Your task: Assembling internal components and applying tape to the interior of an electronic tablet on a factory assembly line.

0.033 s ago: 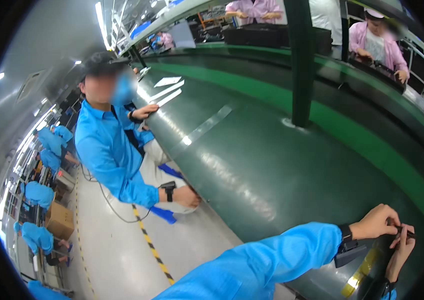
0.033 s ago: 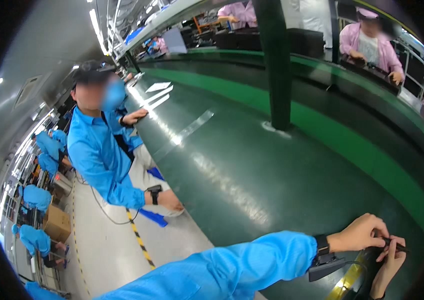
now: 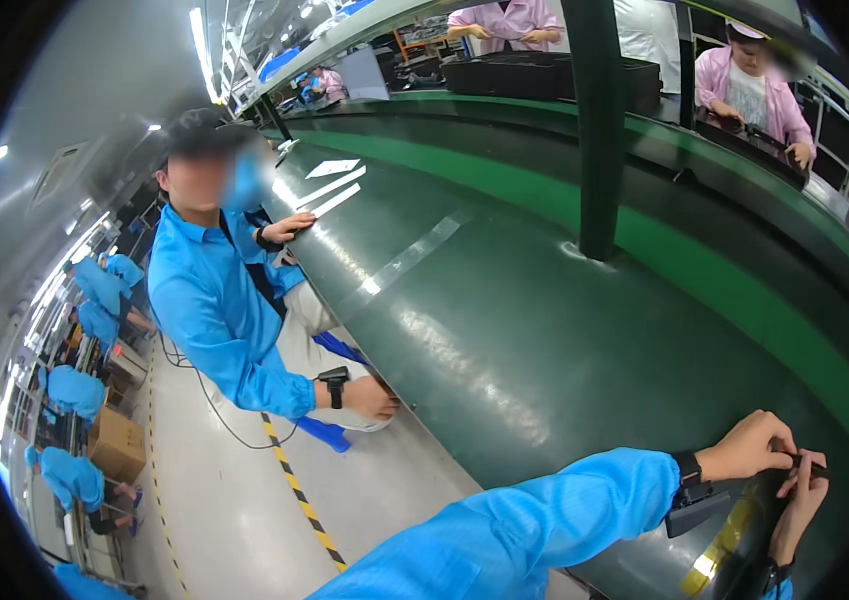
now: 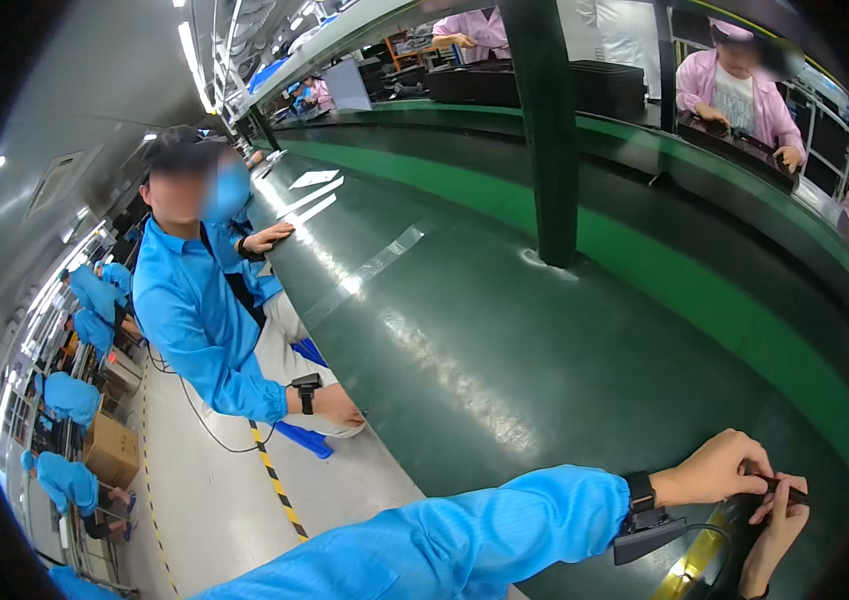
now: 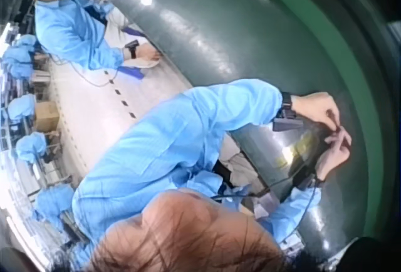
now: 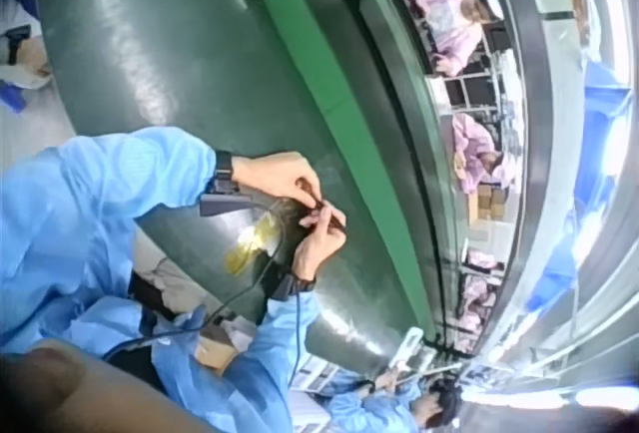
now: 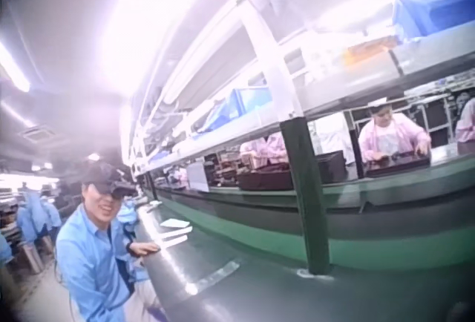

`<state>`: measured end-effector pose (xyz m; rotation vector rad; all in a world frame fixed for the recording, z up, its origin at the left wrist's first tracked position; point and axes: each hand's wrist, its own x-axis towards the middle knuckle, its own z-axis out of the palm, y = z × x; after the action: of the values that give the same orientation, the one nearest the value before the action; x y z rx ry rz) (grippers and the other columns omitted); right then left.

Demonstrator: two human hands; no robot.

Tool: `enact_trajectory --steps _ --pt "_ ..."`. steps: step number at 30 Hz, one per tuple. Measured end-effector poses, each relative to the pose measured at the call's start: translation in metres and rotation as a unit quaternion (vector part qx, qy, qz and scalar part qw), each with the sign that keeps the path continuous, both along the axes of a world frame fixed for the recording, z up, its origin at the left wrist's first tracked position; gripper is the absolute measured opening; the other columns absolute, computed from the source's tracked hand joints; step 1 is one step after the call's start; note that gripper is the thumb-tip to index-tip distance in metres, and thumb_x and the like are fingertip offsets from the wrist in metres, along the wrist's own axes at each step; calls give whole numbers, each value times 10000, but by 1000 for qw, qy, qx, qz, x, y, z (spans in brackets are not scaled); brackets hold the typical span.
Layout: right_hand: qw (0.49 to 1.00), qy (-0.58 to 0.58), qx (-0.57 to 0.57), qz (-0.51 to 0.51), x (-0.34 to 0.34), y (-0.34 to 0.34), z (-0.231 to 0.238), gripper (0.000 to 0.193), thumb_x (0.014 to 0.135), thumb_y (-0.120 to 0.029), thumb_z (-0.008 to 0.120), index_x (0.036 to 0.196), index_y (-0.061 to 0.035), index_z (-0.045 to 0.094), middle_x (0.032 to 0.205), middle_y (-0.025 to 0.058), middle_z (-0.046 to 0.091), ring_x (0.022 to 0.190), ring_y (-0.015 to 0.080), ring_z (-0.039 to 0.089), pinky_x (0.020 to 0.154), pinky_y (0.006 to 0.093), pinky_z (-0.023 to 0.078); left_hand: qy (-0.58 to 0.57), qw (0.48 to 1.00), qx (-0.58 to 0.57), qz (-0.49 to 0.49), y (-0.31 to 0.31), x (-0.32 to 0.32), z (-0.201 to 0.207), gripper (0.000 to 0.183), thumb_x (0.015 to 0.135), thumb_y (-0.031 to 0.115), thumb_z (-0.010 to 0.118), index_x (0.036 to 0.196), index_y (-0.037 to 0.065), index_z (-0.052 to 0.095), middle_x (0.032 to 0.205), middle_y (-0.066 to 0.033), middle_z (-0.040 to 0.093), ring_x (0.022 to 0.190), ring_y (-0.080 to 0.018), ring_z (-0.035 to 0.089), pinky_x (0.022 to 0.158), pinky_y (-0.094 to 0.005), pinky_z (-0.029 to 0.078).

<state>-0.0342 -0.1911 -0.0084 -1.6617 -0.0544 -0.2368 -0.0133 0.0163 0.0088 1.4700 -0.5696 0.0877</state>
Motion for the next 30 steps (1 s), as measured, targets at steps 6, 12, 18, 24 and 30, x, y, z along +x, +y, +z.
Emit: enact_trajectory --steps 6,12,18,24,30 --pt "1000 -17 0 -2 -3 8 9 149 989 -172 586 993 -23 578 710 4 516 482 34 434 438 177 328 -2 1000 -21 -15 -3 3 3 125 790 77 670 792 -40 714 641 -120 671 563 -171 630 560 -299 483" --pt "999 -42 -25 4 5 -6 -1 124 981 -149 584 956 -27 574 687 -2 505 481 26 419 431 172 319 14 1000 -6 -19 -4 1 6 121 778 79 680 781 -41 694 625 -107 657 567 -161 630 559 -291 480" --pt "1000 -13 4 -16 7 -10 -7 149 1002 -172 547 947 -34 562 648 -15 468 473 23 398 419 167 305 -20 1000 -7 16 -7 1 1 130 734 80 726 789 -35 697 649 -121 651 584 -166 617 566 -294 475" --pt "999 -44 -16 13 5 -11 -12 188 1005 -172 539 861 -55 514 648 -13 453 498 19 400 411 169 304 -8 1000 -5 2 -6 -1 2 116 755 70 676 716 -39 679 628 -133 660 545 -209 638 561 -314 484" --pt "998 -24 -36 -43 -19 20 26 155 995 -184 552 934 -47 591 704 -9 521 525 17 431 420 177 316 -44 996 75 10 -10 -2 3 89 773 58 633 739 -2 688 666 -131 675 622 -262 659 600 -350 504"
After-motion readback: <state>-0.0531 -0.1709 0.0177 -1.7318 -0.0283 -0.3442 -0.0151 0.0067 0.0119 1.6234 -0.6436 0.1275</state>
